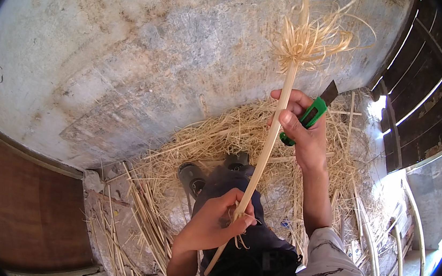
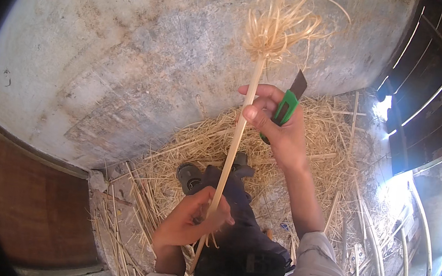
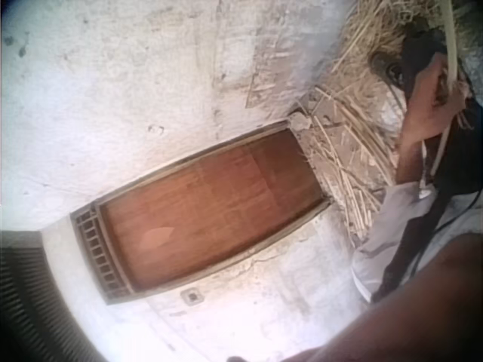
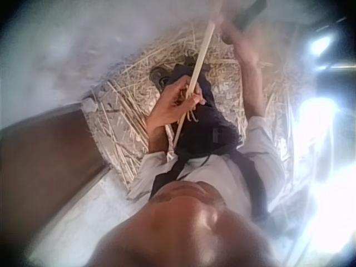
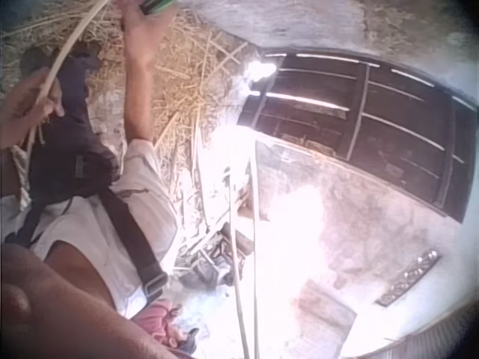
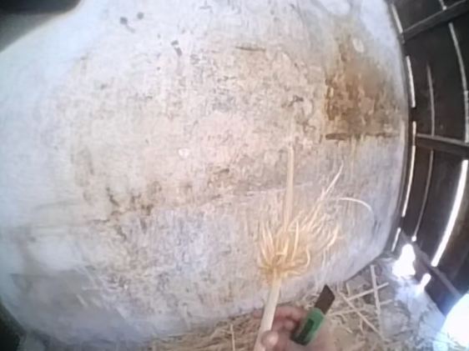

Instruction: The person whittles a long wooden rod using a green utility knife, shaving off thin strips of wood to create decorative curled textures at intervals along the rod.

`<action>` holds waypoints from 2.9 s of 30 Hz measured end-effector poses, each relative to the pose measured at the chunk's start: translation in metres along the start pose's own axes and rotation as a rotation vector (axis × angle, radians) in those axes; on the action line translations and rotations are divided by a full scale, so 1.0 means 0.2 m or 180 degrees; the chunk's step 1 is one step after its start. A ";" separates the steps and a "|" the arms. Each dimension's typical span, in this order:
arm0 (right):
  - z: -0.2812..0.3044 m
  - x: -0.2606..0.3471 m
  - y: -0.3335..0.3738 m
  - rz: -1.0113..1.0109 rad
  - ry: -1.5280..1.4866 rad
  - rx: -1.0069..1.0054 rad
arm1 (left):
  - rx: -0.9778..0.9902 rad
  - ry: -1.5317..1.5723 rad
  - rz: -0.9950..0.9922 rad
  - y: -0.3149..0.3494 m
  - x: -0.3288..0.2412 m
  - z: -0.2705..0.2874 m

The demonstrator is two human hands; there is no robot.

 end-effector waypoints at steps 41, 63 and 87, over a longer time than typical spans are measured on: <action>-0.22 0.11 0.48 0.1452 0.2985 0.1351 | -0.1880 -0.0274 -0.0650 0.01 -0.02 0.15; -0.15 0.13 0.41 0.1421 0.3232 0.0962 | -0.1990 -0.0473 -0.0510 0.04 0.01 0.15; -0.09 0.07 0.29 0.1088 0.2566 0.0851 | -0.2145 -0.0687 -0.0416 0.05 0.01 0.12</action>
Point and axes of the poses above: each hand's wrist, its own y-axis away from the middle knuckle, its own z-axis out of the back of the hand, x = y × z, the point moved 10 cm from there along -y, towards the middle knuckle, and after that the axes turned 12 degrees about z, right-handed, at the moved point
